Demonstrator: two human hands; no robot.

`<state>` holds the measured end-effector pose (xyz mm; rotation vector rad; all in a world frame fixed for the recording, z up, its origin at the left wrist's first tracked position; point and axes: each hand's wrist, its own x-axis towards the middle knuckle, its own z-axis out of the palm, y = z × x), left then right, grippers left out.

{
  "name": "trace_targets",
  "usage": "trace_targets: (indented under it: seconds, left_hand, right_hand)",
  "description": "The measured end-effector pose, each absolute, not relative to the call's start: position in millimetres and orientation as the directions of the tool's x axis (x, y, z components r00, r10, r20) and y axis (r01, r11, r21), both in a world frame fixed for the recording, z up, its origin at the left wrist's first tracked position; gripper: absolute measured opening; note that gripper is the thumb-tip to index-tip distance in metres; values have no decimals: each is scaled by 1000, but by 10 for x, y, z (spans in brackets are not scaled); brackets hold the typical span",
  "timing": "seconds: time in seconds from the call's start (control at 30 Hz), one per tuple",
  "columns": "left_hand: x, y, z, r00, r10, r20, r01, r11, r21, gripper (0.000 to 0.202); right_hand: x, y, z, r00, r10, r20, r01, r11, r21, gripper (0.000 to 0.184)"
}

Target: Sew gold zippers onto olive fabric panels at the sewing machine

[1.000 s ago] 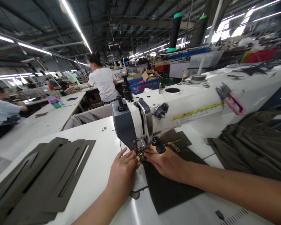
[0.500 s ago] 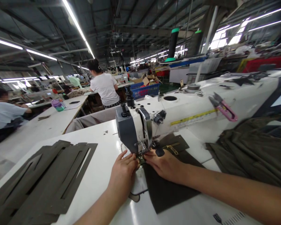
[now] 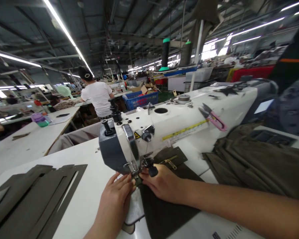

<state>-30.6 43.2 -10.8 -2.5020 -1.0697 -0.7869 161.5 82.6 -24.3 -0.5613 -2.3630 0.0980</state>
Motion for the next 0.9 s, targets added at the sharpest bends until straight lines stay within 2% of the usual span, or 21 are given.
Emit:
trace_targets:
  seconds: [0.2,0.33,0.43,0.47,0.53,0.6,0.67,0.73,0.8,0.83,0.9]
  left_hand:
    - [-302,415,-107,573,554,603,738,-670,-86,26]
    - [-290,402,-135,541,603,587,748,-664,-7,25]
    - [-317,401,-150,483,654,582,768,-636,78,25]
    - [-333,395,-153,453,677,579,783,-613,105,24]
    - [-359,353,-163,389,732,560,832,-540,128,23]
    - [-353,249,-185,340,786,517,892,-443,86,24]
    - [-295,81,-222,338,826,452,924,-383,9,33]
    - [-192,-119,-251,384,839,385,913,-406,-26,43]
    - [-69,-305,-244,414,843,343,890,-454,43,44]
    - [-8,-385,-224,402,850,340,875,-466,129,42]
    - [109,-524,-160,297,898,325,807,-418,417,38]
  right_hand:
    - [1629,800,-251,-654,440,616,370,896,-247,14]
    - [1596,790,-274,-645,499,579,422,864,-274,17]
    - [1572,771,-247,-636,597,489,557,794,-246,18]
    - [1579,757,-238,-610,655,446,629,743,-229,27]
    - [1633,702,-244,-539,764,356,757,624,-193,61]
    - [1739,595,-296,-499,814,296,813,558,-165,88]
    - [1870,429,-379,-507,806,305,817,562,-128,95]
    - [1986,220,-453,-511,777,369,814,575,-84,94]
    - [2050,7,-491,-510,732,452,810,585,-34,93]
    - [2058,-91,-500,-519,699,492,800,599,-7,92]
    - [2037,-258,-532,-574,612,544,751,658,51,91]
